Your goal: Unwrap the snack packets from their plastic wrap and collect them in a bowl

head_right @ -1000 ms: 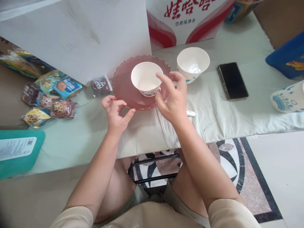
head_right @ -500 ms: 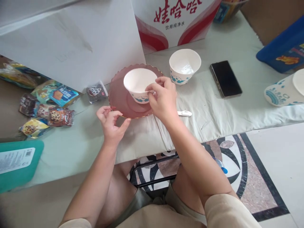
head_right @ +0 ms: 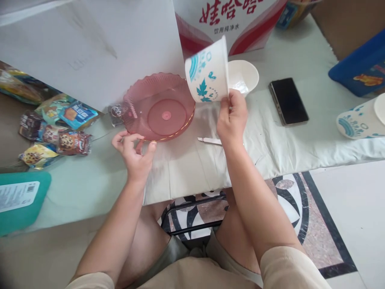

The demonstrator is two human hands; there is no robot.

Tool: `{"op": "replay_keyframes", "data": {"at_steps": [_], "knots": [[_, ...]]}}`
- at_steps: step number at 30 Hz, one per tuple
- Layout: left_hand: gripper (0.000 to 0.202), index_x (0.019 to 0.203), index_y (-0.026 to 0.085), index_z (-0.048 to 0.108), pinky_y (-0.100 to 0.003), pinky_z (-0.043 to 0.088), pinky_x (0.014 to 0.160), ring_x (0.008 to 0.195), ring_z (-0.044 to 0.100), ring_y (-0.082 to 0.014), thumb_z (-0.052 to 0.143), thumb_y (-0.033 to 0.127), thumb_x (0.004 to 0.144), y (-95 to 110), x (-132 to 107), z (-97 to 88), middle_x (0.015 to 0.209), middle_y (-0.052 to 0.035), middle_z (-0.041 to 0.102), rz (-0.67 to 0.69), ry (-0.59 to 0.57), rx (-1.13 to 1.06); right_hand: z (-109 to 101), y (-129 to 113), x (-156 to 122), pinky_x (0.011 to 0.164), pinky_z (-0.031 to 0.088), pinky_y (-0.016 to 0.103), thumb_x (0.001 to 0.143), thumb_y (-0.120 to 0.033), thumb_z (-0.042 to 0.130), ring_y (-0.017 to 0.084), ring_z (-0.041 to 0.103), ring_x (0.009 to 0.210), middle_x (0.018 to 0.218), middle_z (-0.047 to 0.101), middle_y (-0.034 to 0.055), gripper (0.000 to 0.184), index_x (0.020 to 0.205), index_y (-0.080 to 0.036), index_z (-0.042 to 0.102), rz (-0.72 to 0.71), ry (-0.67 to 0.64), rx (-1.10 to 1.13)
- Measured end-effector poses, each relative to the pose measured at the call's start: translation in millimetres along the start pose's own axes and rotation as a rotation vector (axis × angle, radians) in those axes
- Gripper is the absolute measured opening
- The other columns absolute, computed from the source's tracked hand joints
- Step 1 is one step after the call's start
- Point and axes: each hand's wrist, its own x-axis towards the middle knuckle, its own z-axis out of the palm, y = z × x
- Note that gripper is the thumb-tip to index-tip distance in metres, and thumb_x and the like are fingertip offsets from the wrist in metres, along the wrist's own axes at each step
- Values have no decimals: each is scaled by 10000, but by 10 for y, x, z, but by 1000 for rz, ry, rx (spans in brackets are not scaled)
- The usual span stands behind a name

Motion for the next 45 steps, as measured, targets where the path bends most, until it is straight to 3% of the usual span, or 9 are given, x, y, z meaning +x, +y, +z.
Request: {"op": "replay_keyframes", "data": {"at_steps": [6, 12, 18, 23, 29, 32, 37, 41, 45], "knots": [[425, 976, 228, 611, -395, 620, 942, 1216, 476, -239, 797, 558, 785, -9, 24, 28, 1271, -77, 337, -2, -11, -28, -159, 134, 28, 838, 556, 463, 1080, -383, 415, 227, 625, 887, 934, 564, 75, 337, 1049, -209, 703, -118, 86, -194], [464, 972, 233, 609, -383, 616, 933, 1227, 478, -239, 805, 592, 754, 10, 36, 76, 1250, -75, 356, -58, -21, -25, -133, 185, -27, 875, 566, 470, 1060, -336, 441, 235, 632, 929, 980, 561, 96, 334, 1099, -224, 753, -111, -43, -243], [460, 1073, 254, 654, -385, 576, 983, 1182, 549, -228, 785, 598, 798, -6, 81, 105, 1131, -60, 493, -49, -48, -97, -92, 100, -101, 763, 589, 410, 1002, -222, 483, 252, 695, 1043, 1372, 549, 170, 357, 1333, -250, 611, -56, -259, -68], [604, 1305, 260, 596, -456, 462, 1144, 1223, 600, -238, 778, 571, 821, -42, 93, 141, 1233, -78, 606, -58, -77, -65, -133, -27, -152, 719, 606, 363, 966, -212, 529, 248, 722, 1100, 1530, 473, 164, 378, 1336, -281, 552, -48, -273, 4], [498, 1255, 239, 589, -478, 482, 1126, 1221, 622, -252, 769, 402, 820, -124, 199, -46, 1214, -81, 642, -18, -5, 3, -224, -288, -174, 676, 552, 360, 896, -124, 536, 159, 651, 757, 1127, 602, 108, 283, 1138, -242, 622, -164, -9, -36], [497, 1242, 227, 633, -480, 441, 1208, 1334, 576, -274, 755, 189, 762, -223, 410, -244, 1299, -106, 614, 0, 22, 236, -230, -411, -258, 677, 543, 364, 846, -88, 521, 149, 626, 731, 1076, 582, 68, 330, 1122, -244, 609, -166, -49, 1], [762, 1363, 316, 656, -498, 293, 1335, 1600, 316, -367, 828, 70, 663, -425, 658, -342, 1617, -93, 408, -251, -117, 396, -189, -490, -413, 697, 548, 356, 809, -81, 520, 144, 633, 751, 1081, 588, 52, 373, 1133, -257, 578, -148, -175, -7], [667, 1282, 293, 710, -479, 389, 1276, 1439, 519, -330, 792, 28, 675, -451, 685, -271, 1434, -113, 531, -293, -145, 350, -164, -515, -447, 701, 549, 365, 810, -82, 509, 151, 633, 759, 1068, 587, 51, 377, 1138, -254, 575, -145, -205, 6], [313, 927, 217, 736, -443, 487, 1149, 1237, 573, -287, 771, 17, 689, -406, 710, -260, 1087, -93, 579, -294, -33, 370, -165, -543, -433, 704, 550, 374, 816, -90, 506, 163, 639, 779, 1066, 597, 58, 361, 1132, -252, 573, -121, -228, 0]]}}
